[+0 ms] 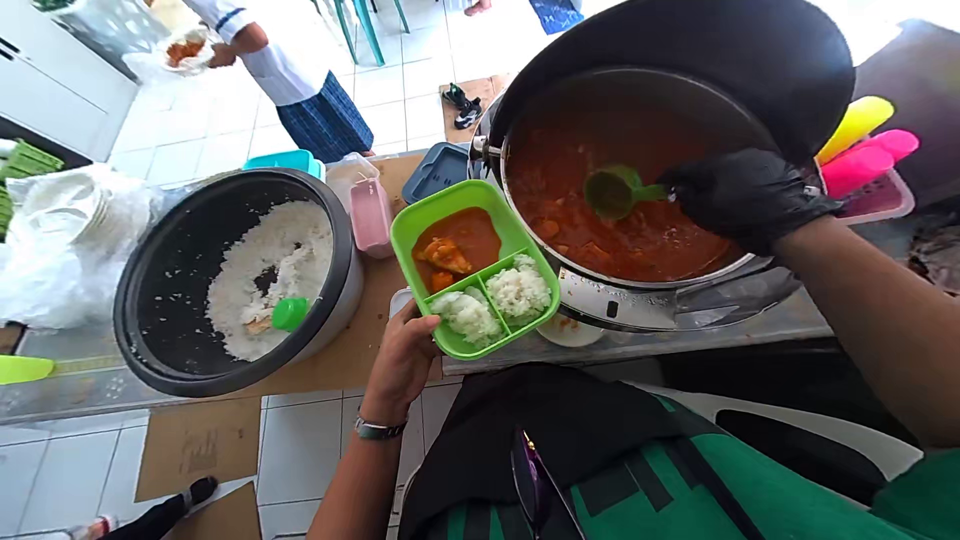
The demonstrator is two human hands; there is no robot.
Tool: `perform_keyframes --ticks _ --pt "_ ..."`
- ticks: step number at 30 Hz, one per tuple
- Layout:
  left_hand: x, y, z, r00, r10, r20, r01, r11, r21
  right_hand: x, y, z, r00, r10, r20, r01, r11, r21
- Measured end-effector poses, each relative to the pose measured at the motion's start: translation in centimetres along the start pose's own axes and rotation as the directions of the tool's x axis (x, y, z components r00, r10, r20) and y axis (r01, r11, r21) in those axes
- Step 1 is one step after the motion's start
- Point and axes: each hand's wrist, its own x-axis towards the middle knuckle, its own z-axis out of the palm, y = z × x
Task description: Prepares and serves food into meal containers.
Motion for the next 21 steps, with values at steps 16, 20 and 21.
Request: perform_keyframes --ticks 16,20,21 --pt "-1.6 -1.1 -0.3 0.999 -0.007 -0.052 0.002 0.996 -0.092 5.4 -3.5 0.7 0.993 0.115 -0.039 -0.122 0.934 -0.335" --pt "-1.8 -1.2 -0.5 0.998 -0.003 -0.060 -0.003 0.995 -0.097 6.0 -5.6 0.0 0.994 0.025 -0.103 -0.050 0.967 -0.249" --pt "-1.8 -1.1 -0.5 0.998 -0.002 -0.063 -0.004 0.995 -0.098 6.5 -5.8 0.4 0.996 0.005 -0.093 -0.027 0.970 -0.240"
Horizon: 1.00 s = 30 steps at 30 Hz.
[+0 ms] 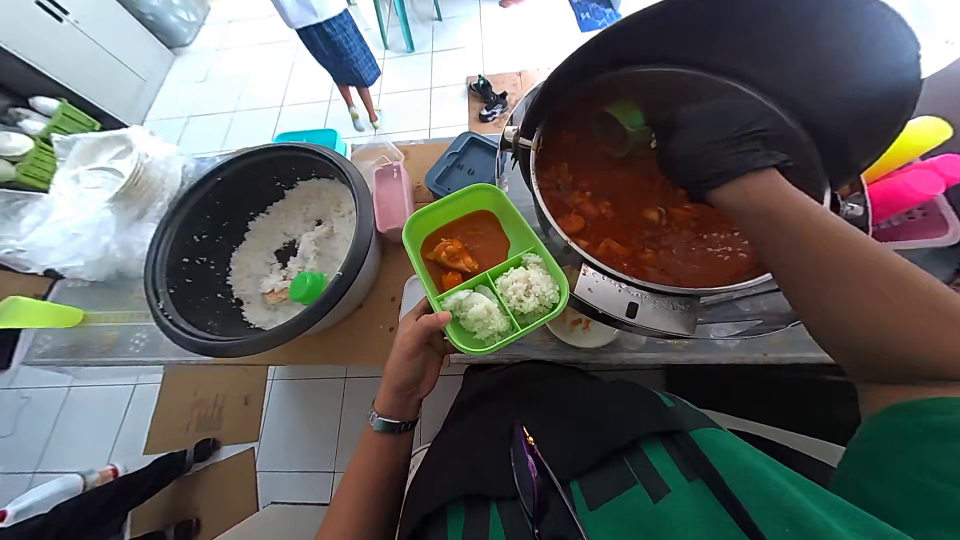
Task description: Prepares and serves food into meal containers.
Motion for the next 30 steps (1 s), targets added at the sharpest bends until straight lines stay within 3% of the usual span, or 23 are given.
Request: perform_keyframes --ticks 6,11,16,22,25,27,30 --pt "-0.1 0.1 0.1 1.000 0.013 0.005 -0.013 1.000 -0.005 2.1 -0.4 2.6 0.984 -0.088 0.156 0.095 0.995 -0.037" --pt "-0.3 -0.1 -0.4 1.000 0.010 -0.008 -0.011 1.000 -0.022 1.3 1.3 1.9 0.973 -0.085 0.216 0.036 0.974 0.223" --pt "0.1 0.2 -0.1 1.000 0.008 0.013 -0.008 1.000 0.001 2.3 2.6 4.3 0.970 -0.063 0.236 -0.109 0.752 0.650" --pt "0.2 0.2 -0.1 1.000 0.015 0.009 -0.015 1.000 0.011 0.8 5.6 3.9 0.944 0.011 0.330 -0.265 0.622 0.737" --pt "0.2 0.2 -0.2 1.000 0.011 0.000 -0.011 1.000 0.015 -0.8 5.9 2.9 0.979 -0.037 0.199 -0.092 0.794 0.600" --pt "0.3 0.1 -0.3 1.000 0.010 0.000 -0.010 1.000 0.012 -2.2 4.9 1.5 0.994 -0.072 0.078 0.048 0.961 0.272" --pt "0.2 0.1 -0.4 1.000 0.006 0.001 -0.006 1.000 0.020 -3.6 3.3 1.0 0.980 -0.166 -0.110 0.164 0.986 -0.021"
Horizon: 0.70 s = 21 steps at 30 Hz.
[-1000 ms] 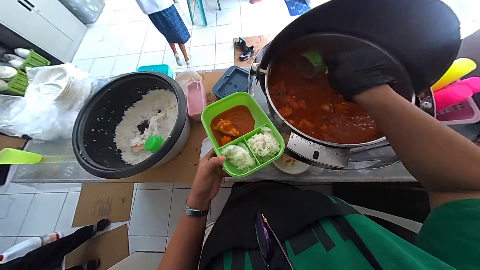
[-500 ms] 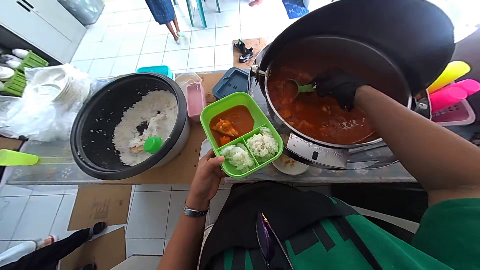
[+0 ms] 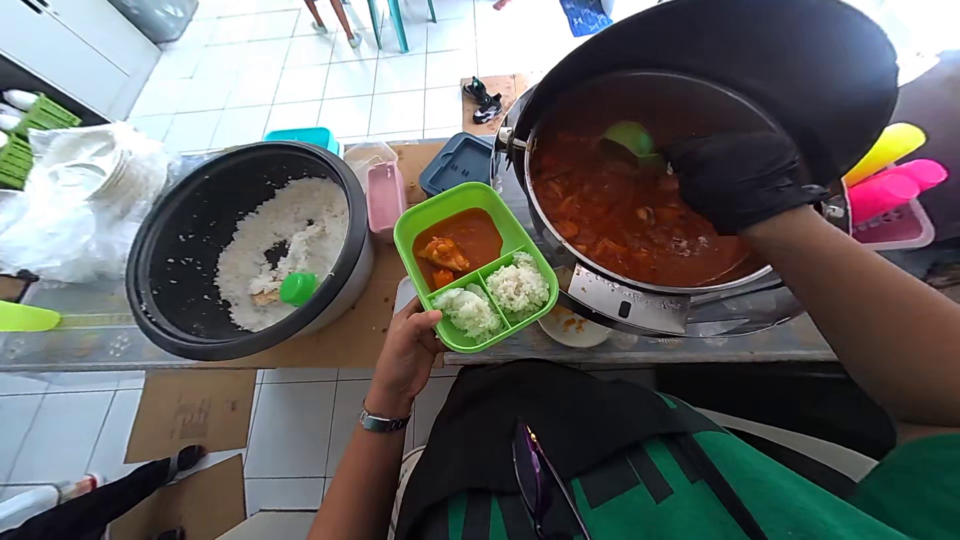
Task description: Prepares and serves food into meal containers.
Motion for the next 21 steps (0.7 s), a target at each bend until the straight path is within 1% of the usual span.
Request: perform_keyframes --ticks 2,4,6,8,11,13,15,17,19,21 --pt "0.0 0.0 0.1 1.000 0.004 -0.003 -0.004 1.000 0.004 -0.2 -1.0 -0.2 0.995 -0.062 -0.073 0.064 0.998 0.022" --pt "-0.1 0.0 0.1 1.000 0.007 0.001 -0.007 1.000 0.001 0.1 -2.0 0.1 0.989 -0.126 -0.073 0.132 0.989 0.070" --pt "-0.2 0.1 0.1 1.000 0.011 0.009 -0.011 1.000 -0.006 0.9 -3.4 0.8 0.988 -0.154 -0.007 0.154 0.985 0.076" --pt "-0.3 0.0 0.2 1.000 0.015 0.014 -0.015 1.000 -0.012 1.9 -5.1 1.4 0.986 -0.146 0.086 0.142 0.989 0.051" --pt "-0.4 -0.1 0.2 1.000 0.019 0.005 -0.019 1.000 -0.004 3.7 -7.8 2.0 0.972 -0.051 0.231 0.050 0.999 0.009" --pt "-0.5 -0.2 0.2 1.000 0.014 0.005 -0.014 1.000 -0.009 4.5 -8.4 1.6 0.954 0.001 0.298 -0.014 0.999 0.042" --pt "-0.7 -0.1 0.1 1.000 0.011 0.002 -0.011 1.000 -0.013 4.7 -7.4 1.0 0.953 -0.006 0.304 -0.047 0.985 0.166" --pt "-0.9 -0.1 -0.1 1.000 0.016 0.000 -0.016 1.000 -0.025 4.7 -5.8 0.4 0.954 -0.024 0.299 -0.089 0.930 0.358" --pt "-1.0 -0.3 -0.1 1.000 0.015 -0.010 -0.015 1.000 -0.019 4.9 -4.5 0.9 0.950 -0.023 0.310 -0.157 0.825 0.543" --pt "-1.0 -0.3 -0.2 1.000 0.011 -0.013 -0.011 1.000 -0.002 5.2 -4.0 1.5 0.931 0.015 0.365 -0.263 0.721 0.641"
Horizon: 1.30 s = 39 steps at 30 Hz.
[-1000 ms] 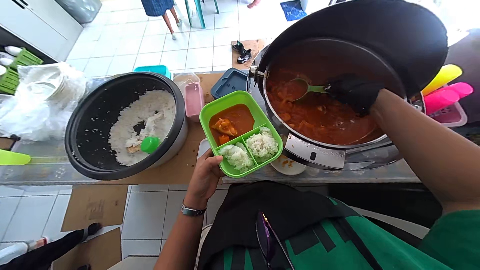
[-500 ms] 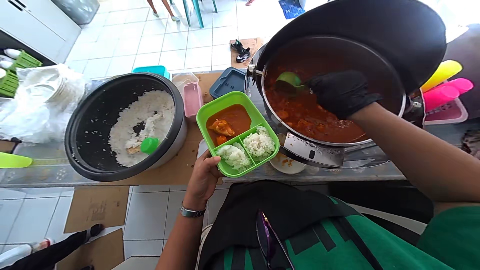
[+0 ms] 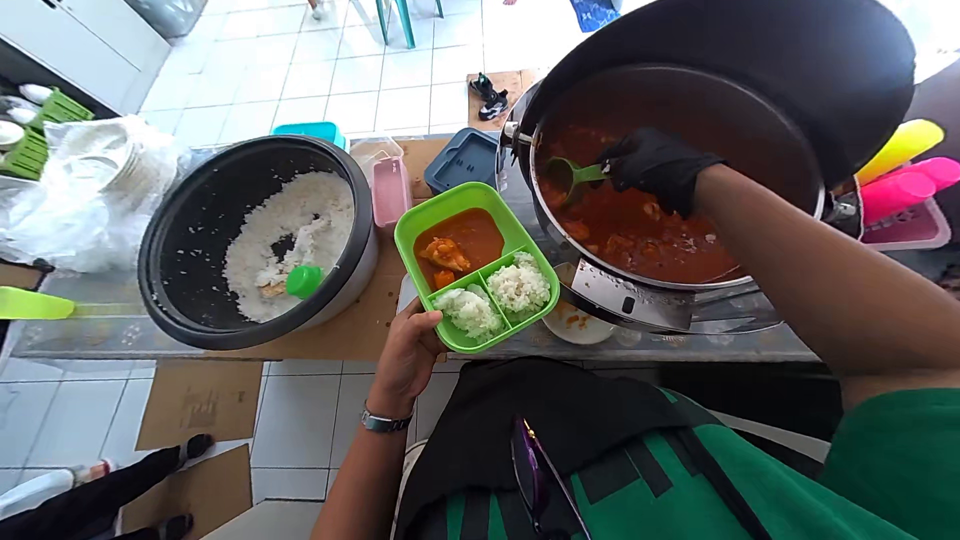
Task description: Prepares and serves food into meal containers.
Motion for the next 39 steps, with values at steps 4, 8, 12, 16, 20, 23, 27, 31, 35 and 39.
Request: perform_keyframes --ticks 4,8,12,16,20,23,27,31,35,39 --pt "0.3 0.2 0.1 1.000 -0.009 0.002 0.009 1.000 0.002 0.0 1.7 -0.9 0.999 -0.033 -0.032 0.036 0.993 0.114" --pt "0.2 0.2 0.3 1.000 -0.001 0.014 0.001 1.000 -0.008 -2.2 2.3 -1.9 0.998 -0.002 -0.068 0.012 0.989 0.145" --pt "0.5 0.3 0.6 1.000 -0.015 0.012 0.015 1.000 -0.006 -2.5 3.5 -1.7 0.992 -0.014 -0.128 0.025 0.996 0.085" --pt "0.7 0.3 0.9 1.000 -0.012 0.027 0.012 1.000 0.001 -2.5 4.2 -1.6 0.988 0.046 -0.149 -0.033 0.995 0.091" --pt "0.9 0.3 1.3 0.999 -0.015 0.045 0.014 1.000 0.008 -3.8 3.2 -2.8 0.969 0.163 -0.187 -0.131 0.977 0.171" --pt "1.3 0.4 2.0 0.998 -0.027 0.056 0.025 0.999 0.023 -5.1 1.8 -3.8 0.959 0.166 -0.230 -0.080 0.936 0.341" --pt "2.0 0.4 3.2 0.996 -0.042 0.084 0.037 0.998 0.056 -7.3 -1.2 -4.4 0.978 -0.015 -0.208 0.108 0.889 0.445" --pt "2.4 0.3 4.0 0.991 -0.050 0.122 0.042 0.997 0.068 -8.7 -3.4 -2.3 0.951 -0.266 -0.158 0.306 0.885 0.351" --pt "2.0 0.3 3.9 0.990 -0.050 0.130 0.048 0.999 0.024 -9.7 -3.5 1.3 0.807 -0.577 -0.128 0.528 0.801 -0.283" --pt "1.5 0.1 2.8 0.991 -0.054 0.123 0.051 0.998 0.024 -9.7 -2.4 4.4 0.528 -0.848 -0.043 0.613 0.416 -0.671"
